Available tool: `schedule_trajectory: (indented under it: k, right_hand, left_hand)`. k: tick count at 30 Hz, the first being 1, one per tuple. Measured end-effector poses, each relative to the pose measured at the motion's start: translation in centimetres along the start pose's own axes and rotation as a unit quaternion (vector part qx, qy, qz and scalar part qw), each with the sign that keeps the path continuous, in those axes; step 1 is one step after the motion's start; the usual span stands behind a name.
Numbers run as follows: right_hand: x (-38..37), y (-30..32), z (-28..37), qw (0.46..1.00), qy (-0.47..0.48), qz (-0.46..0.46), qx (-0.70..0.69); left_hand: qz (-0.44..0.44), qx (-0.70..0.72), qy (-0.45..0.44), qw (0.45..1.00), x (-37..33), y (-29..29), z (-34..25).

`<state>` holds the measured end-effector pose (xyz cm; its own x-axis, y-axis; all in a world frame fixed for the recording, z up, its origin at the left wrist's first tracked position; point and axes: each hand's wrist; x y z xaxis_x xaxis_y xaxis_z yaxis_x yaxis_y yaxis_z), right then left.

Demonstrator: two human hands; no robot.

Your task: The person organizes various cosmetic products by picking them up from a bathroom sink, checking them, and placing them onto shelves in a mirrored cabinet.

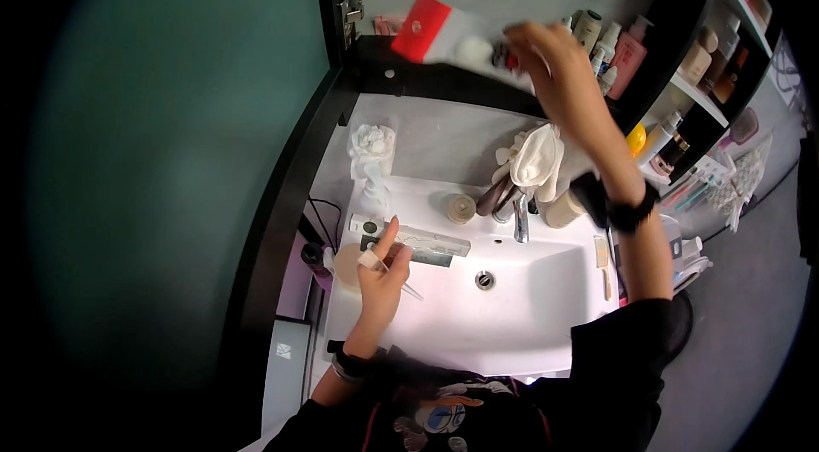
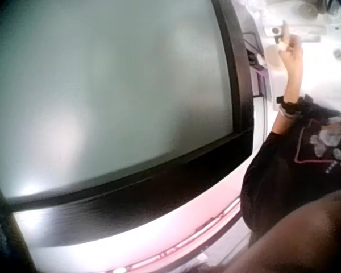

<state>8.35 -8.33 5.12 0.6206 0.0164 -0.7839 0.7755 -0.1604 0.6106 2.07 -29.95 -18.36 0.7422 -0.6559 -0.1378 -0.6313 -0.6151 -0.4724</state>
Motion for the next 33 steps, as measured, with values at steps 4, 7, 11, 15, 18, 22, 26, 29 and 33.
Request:
schedule_trajectory:
  k: [4, 7, 11, 15, 18, 22, 26, 29, 33]
  right_hand:
    - [-2.5, -3.4, -8.1, 0.985, 0.011, 0.047, 0.164]
    - [-3.0, -6.4, -10.4, 0.981, -0.035, 0.126, 0.144]
    - [-2.7, -8.3, -11.9, 0.971, -0.073, 0.185, 0.132]
    - [-2.0, -9.0, -11.9, 0.975, -0.074, 0.143, 0.150]
    - [-1.8, -8.8, -10.8, 0.978, -0.071, 0.133, 0.144]
    - [-1.7, -8.5, -10.0, 0.979, -0.094, 0.109, 0.141]
    - [-1.8, -7.9, -9.0, 0.982, -0.115, 0.090, 0.120]
    - [-1.2, -7.6, -9.3, 0.991, -0.086, 0.060, 0.085]
    - [0.1, -6.8, -10.2, 0.995, -0.051, 0.064, 0.056]
  left_hand:
    - [-0.017, -0.037, 0.007, 0.999, -0.2, -1.0, -0.1]
    - [-0.038, -0.004, 0.010, 0.999, 0.2, -0.3, 0.0]
    - [-0.058, -0.020, 0.007, 0.998, 0.2, 0.4, 0.1]
    - [-0.059, -0.035, -0.005, 0.998, 0.0, 0.5, 0.2]
    - [-0.055, 0.006, 0.012, 0.998, 0.1, 0.4, 0.2]
    - [-0.044, 0.006, 0.015, 0.999, 0.0, 0.0, 0.4]
    - [-0.047, -0.021, 0.001, 0.999, 0.0, 0.2, 0.7]
    - [-0.057, -0.049, -0.005, 0.997, 0.1, 0.8, 0.8]
    - [-0.042, -0.040, 0.019, 0.998, 0.0, 0.9, 0.2]
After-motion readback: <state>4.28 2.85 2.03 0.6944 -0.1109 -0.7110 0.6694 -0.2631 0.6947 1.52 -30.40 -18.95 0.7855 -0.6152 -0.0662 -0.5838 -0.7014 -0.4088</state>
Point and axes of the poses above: each hand's wrist, its own x-axis away from the middle knuckle, its own y-axis out of the back of the hand, z = x × y, and after that the axes turned 6 degrees about x, right-handed
